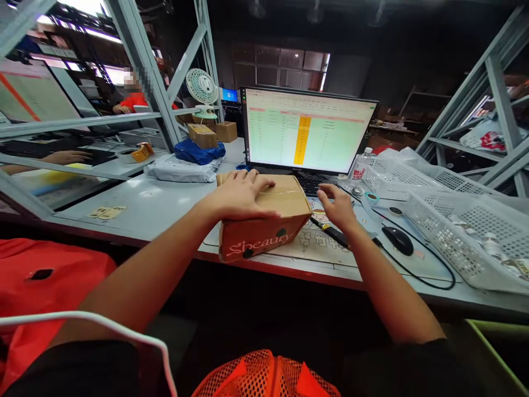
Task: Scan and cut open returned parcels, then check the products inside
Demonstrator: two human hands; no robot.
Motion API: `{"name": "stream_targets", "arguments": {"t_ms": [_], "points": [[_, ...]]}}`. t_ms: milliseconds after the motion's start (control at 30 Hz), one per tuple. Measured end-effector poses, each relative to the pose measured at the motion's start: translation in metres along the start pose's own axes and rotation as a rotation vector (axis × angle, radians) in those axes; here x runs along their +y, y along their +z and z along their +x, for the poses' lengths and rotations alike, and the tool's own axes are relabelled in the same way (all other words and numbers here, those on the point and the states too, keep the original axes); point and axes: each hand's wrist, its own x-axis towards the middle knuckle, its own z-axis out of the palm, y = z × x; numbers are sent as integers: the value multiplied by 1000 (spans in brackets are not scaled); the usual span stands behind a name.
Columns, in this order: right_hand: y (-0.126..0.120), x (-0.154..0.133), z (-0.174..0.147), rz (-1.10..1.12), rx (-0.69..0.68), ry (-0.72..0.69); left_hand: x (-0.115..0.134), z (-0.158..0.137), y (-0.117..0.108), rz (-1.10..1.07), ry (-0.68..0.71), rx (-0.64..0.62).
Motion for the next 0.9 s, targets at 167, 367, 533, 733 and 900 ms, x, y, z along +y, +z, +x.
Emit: {"name": "stream_targets", "arguments": {"t_ms": [167,367,533,733,900], "points": [[29,-7,-21,-295,-354,159,-5,3,3,-8,3,40],[40,11,-41,-381,-329,198,-13,0,-1,-30,145,59],[22,18,-15,-340,-213,225,-17,-2,-1,-63,190,98],[37,27,-16,-305,-216,188,-15,-3,0,-61,168,84],[31,35,-23,-312,-254,215,-15,-5,2,-66,159,106]]}}
